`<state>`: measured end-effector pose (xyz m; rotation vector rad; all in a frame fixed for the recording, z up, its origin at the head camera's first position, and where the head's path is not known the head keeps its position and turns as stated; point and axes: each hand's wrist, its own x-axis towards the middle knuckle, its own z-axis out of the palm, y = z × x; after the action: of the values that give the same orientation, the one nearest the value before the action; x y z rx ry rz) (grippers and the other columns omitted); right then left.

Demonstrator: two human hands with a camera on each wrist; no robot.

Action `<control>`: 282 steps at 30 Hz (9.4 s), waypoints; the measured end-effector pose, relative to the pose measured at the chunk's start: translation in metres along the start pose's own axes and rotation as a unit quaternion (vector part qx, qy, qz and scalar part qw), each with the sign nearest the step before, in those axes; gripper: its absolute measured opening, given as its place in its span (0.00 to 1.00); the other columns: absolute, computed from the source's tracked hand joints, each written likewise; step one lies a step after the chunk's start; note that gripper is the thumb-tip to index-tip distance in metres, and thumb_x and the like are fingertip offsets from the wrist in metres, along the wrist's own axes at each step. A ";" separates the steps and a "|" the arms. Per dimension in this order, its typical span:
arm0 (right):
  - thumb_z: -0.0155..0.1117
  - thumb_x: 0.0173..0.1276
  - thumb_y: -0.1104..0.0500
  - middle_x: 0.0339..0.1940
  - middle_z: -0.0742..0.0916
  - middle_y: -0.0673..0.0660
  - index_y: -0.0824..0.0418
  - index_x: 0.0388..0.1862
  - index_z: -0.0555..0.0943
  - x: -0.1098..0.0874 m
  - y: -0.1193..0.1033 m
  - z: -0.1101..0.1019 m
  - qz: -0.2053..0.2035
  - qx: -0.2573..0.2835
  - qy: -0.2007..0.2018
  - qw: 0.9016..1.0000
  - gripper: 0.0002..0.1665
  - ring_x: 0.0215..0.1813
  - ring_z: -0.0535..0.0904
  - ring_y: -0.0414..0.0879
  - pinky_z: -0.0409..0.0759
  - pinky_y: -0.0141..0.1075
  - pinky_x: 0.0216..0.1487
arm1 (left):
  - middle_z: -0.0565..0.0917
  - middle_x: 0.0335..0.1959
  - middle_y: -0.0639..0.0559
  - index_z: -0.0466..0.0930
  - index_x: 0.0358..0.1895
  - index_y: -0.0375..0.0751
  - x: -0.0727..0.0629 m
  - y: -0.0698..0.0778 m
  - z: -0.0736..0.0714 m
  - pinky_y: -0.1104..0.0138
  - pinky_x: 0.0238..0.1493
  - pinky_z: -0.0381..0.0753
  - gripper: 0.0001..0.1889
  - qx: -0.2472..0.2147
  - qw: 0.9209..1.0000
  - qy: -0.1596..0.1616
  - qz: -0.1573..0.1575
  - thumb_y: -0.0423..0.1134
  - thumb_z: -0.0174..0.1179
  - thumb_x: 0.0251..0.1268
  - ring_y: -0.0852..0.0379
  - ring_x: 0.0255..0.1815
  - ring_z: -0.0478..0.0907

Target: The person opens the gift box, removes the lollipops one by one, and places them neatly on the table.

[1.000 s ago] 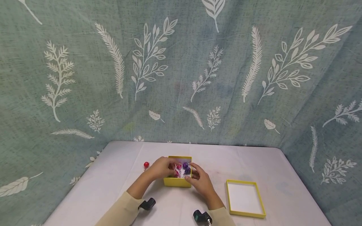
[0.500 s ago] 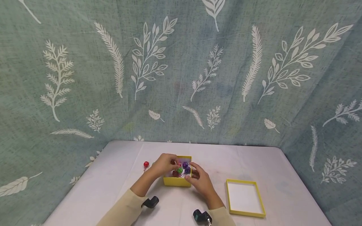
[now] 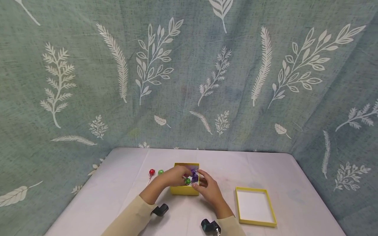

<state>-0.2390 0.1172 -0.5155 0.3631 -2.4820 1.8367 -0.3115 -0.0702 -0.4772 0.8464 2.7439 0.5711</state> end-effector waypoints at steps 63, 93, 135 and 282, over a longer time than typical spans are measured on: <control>0.69 0.64 0.49 0.62 0.78 0.65 0.50 0.71 0.70 0.011 0.038 0.009 -0.004 -0.033 0.026 0.999 0.36 0.58 0.78 0.59 0.75 0.53 0.56 | 0.77 0.46 0.50 0.79 0.54 0.46 -0.045 -0.081 -0.039 0.63 0.33 0.79 0.19 -0.205 0.959 0.170 -0.098 0.36 0.69 0.59 0.55 0.40 0.78; 0.71 0.63 0.51 0.60 0.80 0.64 0.47 0.70 0.71 0.013 0.038 0.010 0.015 -0.029 0.040 0.999 0.36 0.58 0.78 0.58 0.75 0.52 0.57 | 0.80 0.50 0.43 0.80 0.56 0.39 -0.080 -0.158 -0.034 0.56 0.39 0.78 0.19 -0.152 0.952 0.200 -0.177 0.32 0.66 0.61 0.51 0.40 0.78; 0.70 0.63 0.49 0.61 0.79 0.64 0.45 0.69 0.71 0.013 0.041 0.008 0.012 -0.028 0.033 0.999 0.35 0.58 0.78 0.57 0.75 0.52 0.57 | 0.81 0.50 0.40 0.78 0.55 0.38 -0.083 -0.176 -0.023 0.43 0.54 0.71 0.20 -0.115 0.952 0.176 -0.223 0.33 0.67 0.58 0.39 0.55 0.76; 0.70 0.63 0.47 0.60 0.79 0.65 0.47 0.70 0.70 0.010 0.042 0.005 -0.017 -0.032 0.023 0.999 0.36 0.57 0.78 0.59 0.76 0.53 0.54 | 0.82 0.54 0.51 0.80 0.60 0.51 0.015 0.021 0.012 0.60 0.44 0.79 0.25 0.006 0.997 0.000 -0.071 0.30 0.67 0.57 0.56 0.45 0.78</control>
<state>-0.2574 0.1223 -0.5551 0.3551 -2.4811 1.7290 -0.3097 -0.0423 -0.4805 0.6469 2.7807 0.5283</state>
